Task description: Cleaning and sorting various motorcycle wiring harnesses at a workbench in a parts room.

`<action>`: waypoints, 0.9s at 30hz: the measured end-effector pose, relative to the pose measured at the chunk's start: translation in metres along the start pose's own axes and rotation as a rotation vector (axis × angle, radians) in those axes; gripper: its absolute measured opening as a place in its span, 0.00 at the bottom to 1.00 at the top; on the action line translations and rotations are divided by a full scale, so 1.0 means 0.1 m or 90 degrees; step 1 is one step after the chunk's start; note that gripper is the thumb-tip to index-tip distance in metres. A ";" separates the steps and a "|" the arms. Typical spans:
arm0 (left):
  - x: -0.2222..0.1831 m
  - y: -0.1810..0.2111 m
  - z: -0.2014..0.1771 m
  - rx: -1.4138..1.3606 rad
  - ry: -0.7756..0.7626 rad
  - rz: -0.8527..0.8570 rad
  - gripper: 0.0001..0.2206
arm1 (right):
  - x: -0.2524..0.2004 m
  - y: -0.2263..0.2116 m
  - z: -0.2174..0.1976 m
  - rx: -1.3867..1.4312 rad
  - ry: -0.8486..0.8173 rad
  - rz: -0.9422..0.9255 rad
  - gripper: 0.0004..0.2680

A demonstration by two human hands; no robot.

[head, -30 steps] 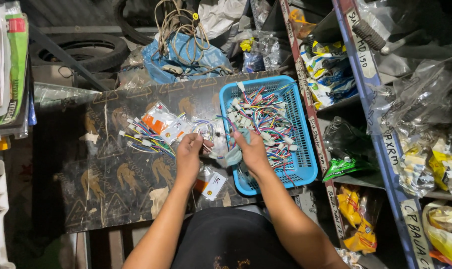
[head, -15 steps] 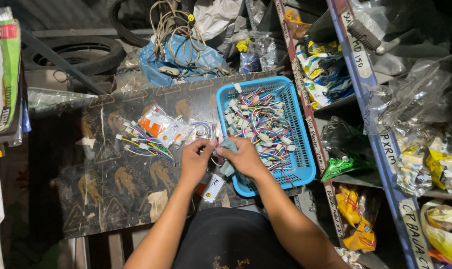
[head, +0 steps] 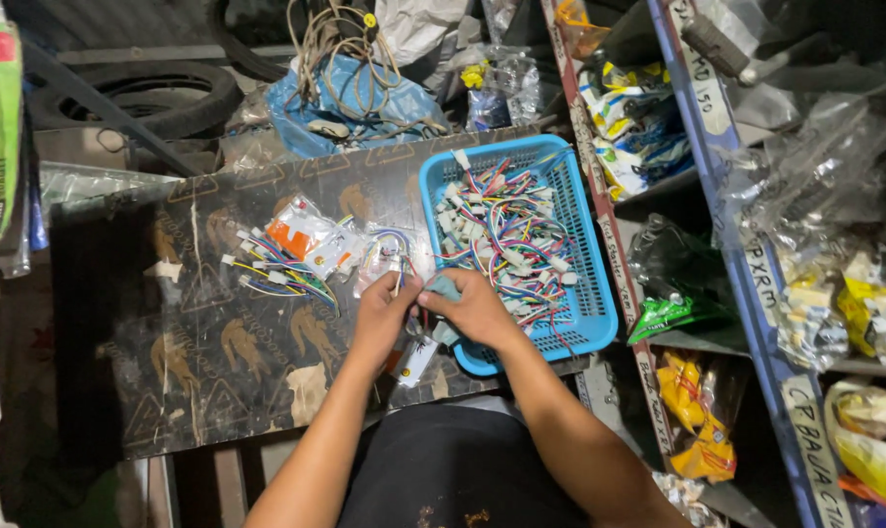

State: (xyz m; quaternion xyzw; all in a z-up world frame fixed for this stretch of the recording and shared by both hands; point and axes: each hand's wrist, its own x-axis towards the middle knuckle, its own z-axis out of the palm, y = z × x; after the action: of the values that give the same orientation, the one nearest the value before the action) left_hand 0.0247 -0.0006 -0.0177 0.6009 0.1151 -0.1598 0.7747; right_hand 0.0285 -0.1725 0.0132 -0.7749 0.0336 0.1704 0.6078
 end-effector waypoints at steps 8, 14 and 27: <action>-0.08 0.03 -0.06 0.013 -0.014 -0.005 0.08 | -0.11 -0.16 0.05 -0.027 -0.002 -0.002 0.05; -0.02 0.00 -0.17 0.023 -0.040 -0.007 0.08 | -0.14 -0.12 0.14 -0.035 0.022 0.028 0.07; 0.01 -0.04 -0.31 -0.026 0.005 -0.058 0.07 | 0.02 0.08 0.31 0.029 0.137 -0.004 0.14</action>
State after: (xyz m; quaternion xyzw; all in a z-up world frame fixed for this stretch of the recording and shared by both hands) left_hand 0.0241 0.0284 -0.0295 0.5796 0.1484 -0.1902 0.7784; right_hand 0.0210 -0.1451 -0.0015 -0.7749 0.0998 0.0837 0.6185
